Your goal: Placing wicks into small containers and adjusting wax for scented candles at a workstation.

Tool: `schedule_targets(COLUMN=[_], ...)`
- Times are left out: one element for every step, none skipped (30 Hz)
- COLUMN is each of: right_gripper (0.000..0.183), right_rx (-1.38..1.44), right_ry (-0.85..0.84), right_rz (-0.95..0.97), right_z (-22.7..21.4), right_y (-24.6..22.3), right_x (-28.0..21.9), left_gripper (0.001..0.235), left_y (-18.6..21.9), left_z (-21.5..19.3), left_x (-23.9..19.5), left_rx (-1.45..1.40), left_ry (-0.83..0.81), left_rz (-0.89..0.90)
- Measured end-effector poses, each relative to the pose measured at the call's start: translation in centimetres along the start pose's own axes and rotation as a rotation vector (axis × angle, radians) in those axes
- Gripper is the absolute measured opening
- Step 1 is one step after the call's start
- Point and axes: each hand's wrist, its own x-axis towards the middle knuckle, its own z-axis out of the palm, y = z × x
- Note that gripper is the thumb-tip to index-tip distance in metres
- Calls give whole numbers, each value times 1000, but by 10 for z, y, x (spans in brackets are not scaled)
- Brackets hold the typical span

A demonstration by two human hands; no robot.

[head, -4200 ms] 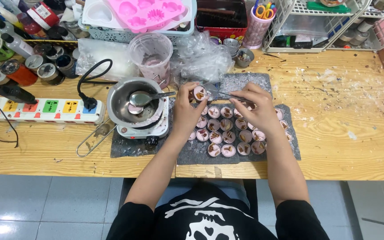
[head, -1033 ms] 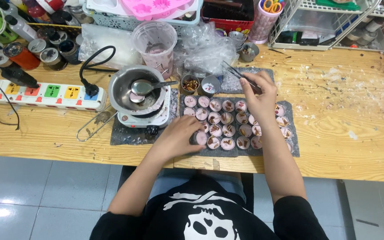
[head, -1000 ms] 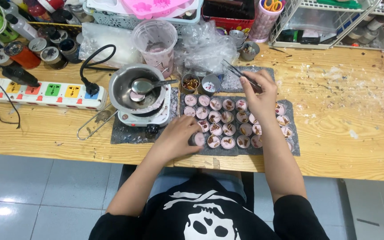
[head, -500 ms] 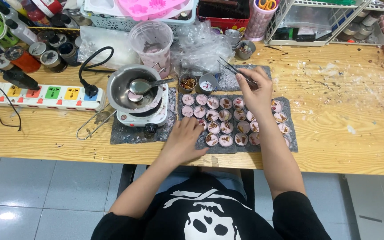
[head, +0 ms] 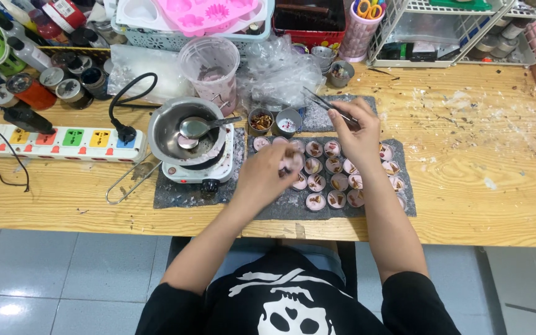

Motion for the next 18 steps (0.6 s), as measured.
schedule_targets(right_gripper=[16,16,17,17,17,17,17,18,18,18,18,18,18,18,18,18,18,18], right_rx=[0,0,-2,-4,-11,-18,-21,-50,-79,-80,-110,-139,-138,-136,-134,-134,-129,-124], right_ry=[2,-19,-40,-39,-78,-117,-116,-159,-203,-202,-230,-258,-260,-271,-280,-279,-268,-257], right_rz=[-3,-11,-22,-25,-34,-42,-45,-40,-36,-39,-40,-41,-38,-41,-50,-51,-51,-50], right_z=[-2,-4,-6,-7,-10,-12,-12,-13,-12,-12,-11,-10,-9,-7,-5,-3,-2,-1], right_y=[1,2,3,2,1,0,0,-1,-1,-3,-4,-6,-5,-4,-4,-5,-6,-7], right_x=[0,0,0,1,2,4,4,4,5,6,6,6,5,3,3,4,3,3], left_gripper=[43,43,45,45,46,48,48,49,50,50,50,50,50,50,50,50,49,48], left_y=[-3,-6,-10,-17,-23,-30,-33,-36,-39,-43,-46,-49,-49,-48,-47,-48,-48,-48], left_z=[-2,-5,-6,-2,3,8,12,15,19,21,24,27,26,26,24,24,24,23], left_x=[10,20,31,36,42,48,49,50,51,51,50,48,47,45,46,46,45,44], left_rx=[1,-14,-31,-31,-34,-37,-38,-79,-120,-120,-126,-131,-132,-137,-141,-140,-151,-162], left_ry=[2,46,92,96,177,257,259,249,239,241,255,269,267,289,315,317,326,336], left_rz=[2,-45,-92,-90,-60,-30,-27,-102,-178,-176,-143,-110,-113,-115,-113,-112,-97,-83])
